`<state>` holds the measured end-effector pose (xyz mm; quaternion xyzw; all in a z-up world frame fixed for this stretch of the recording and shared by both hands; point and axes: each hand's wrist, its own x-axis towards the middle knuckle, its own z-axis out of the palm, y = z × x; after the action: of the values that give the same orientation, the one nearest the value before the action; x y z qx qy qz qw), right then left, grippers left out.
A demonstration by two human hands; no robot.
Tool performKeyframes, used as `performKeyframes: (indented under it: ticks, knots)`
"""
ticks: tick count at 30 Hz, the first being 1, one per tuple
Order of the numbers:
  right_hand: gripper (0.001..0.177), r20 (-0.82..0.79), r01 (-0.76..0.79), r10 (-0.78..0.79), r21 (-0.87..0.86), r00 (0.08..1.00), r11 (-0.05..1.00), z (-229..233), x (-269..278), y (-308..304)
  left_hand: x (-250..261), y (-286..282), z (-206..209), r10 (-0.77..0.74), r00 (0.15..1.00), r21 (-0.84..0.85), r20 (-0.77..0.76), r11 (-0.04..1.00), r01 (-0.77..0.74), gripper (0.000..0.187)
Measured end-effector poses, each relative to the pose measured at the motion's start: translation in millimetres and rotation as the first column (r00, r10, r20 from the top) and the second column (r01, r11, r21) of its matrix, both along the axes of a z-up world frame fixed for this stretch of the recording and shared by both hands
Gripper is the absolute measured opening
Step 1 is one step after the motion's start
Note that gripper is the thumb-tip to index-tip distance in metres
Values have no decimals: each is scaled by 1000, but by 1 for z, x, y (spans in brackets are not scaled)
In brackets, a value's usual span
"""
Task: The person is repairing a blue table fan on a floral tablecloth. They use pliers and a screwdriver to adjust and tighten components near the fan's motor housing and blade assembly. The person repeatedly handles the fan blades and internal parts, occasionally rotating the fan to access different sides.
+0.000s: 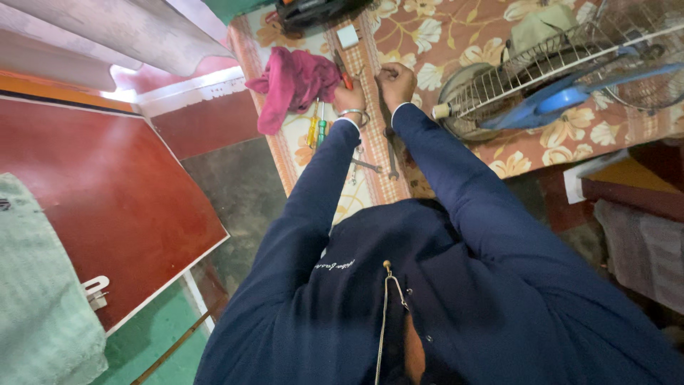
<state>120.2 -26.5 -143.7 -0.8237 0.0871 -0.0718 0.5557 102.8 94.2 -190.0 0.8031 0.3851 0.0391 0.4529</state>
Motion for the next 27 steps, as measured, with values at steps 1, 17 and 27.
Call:
performKeyframes:
  ticks: [1, 17, 27]
  knots:
    - [25, -71, -9, 12, 44, 997, 999, 1, 4, 1, 3, 1, 4, -3, 1000, 21, 0, 1000, 3, 38]
    - [20, -31, -182, 214, 418, 976, 890, -25, -82, -46, -51, 2, 15, -177, 959, 134, 219, 980, 150, 30]
    - [17, -80, -18, 81, 589, 993, 808, 68, -145, -75, -69, -6, 58, -157, 965, 355, 211, 932, 74, 60]
